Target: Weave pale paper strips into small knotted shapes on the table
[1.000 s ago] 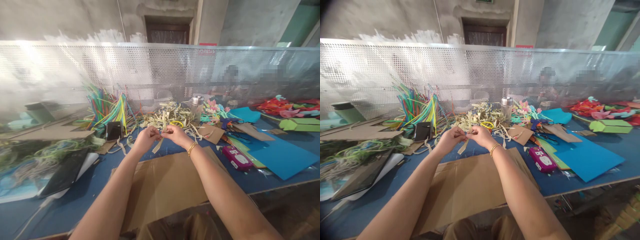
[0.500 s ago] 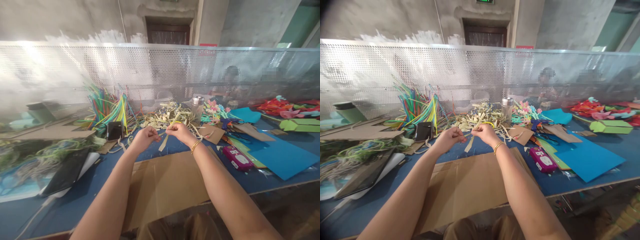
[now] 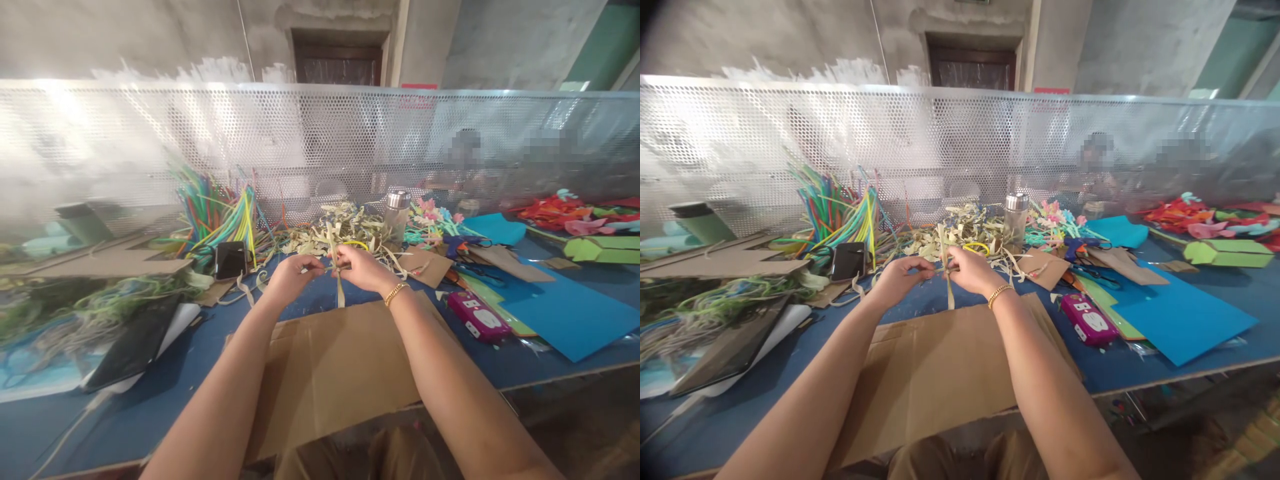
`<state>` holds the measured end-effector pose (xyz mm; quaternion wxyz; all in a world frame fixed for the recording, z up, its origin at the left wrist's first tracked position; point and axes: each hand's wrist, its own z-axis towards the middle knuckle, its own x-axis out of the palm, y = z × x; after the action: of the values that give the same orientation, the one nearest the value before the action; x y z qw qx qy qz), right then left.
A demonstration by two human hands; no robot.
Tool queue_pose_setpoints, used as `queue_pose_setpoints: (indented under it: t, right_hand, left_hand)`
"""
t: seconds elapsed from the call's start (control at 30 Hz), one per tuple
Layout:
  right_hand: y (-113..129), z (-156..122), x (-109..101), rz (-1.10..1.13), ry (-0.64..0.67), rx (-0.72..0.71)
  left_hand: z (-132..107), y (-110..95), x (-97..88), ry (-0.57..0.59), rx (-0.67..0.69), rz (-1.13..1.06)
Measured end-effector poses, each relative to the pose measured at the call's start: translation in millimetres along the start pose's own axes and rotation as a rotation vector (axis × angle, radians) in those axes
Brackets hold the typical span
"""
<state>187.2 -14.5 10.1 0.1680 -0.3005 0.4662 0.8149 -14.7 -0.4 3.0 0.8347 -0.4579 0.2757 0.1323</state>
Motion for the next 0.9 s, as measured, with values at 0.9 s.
queue_pose_setpoints:
  t: [0.9]
  right_hand:
    - [11,3,18,-0.190,-0.192,-0.033]
  left_hand:
    - [1,-5,15.0,-0.173,-0.240,-0.739]
